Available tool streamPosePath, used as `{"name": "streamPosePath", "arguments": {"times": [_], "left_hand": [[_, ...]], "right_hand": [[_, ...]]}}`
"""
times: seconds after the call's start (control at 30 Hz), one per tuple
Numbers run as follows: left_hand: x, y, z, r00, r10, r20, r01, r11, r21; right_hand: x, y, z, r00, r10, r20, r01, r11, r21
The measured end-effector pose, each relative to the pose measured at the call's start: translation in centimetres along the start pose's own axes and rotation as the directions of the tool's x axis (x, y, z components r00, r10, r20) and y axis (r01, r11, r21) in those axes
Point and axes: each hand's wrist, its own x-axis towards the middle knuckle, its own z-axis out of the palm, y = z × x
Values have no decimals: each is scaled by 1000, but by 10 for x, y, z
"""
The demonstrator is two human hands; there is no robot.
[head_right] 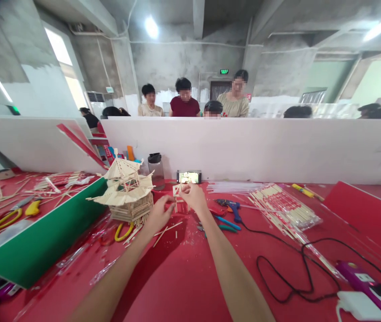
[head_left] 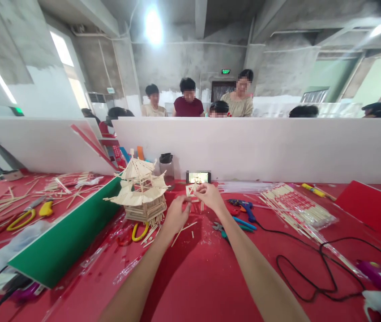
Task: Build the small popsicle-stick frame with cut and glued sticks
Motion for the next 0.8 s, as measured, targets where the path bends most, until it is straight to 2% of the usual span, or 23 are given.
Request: {"name": "streamPosePath", "arguments": {"times": [0.07,0.13,0.4,0.53,0.63,0.8], "left_hand": [[13,1,-10,997,-30,-66,27,999,-47],[28,0,-14,996,-45,-75,40,997,-70],[83,-22,5,989,-65,134,98,961,-258],[92,-32,15,975,-83,208,160,906,-392],[95,-35,20,966,-120,229,211,879,-429],[98,-34,20,955,-155,252,255,863,-435]], "right_hand": [[1,1,1,1000,12,4,-12,1000,-15],[2,0,-1,1000,21,15,-20,999,-28],[3,-4,-8,999,36,31,-34,998,-60],[5,0,-7,1000,9,11,-8,998,-57],[8,6,-7,1000,-20,2,21,998,-56],[16,24,-15,993,-82,90,70,989,129]]}}
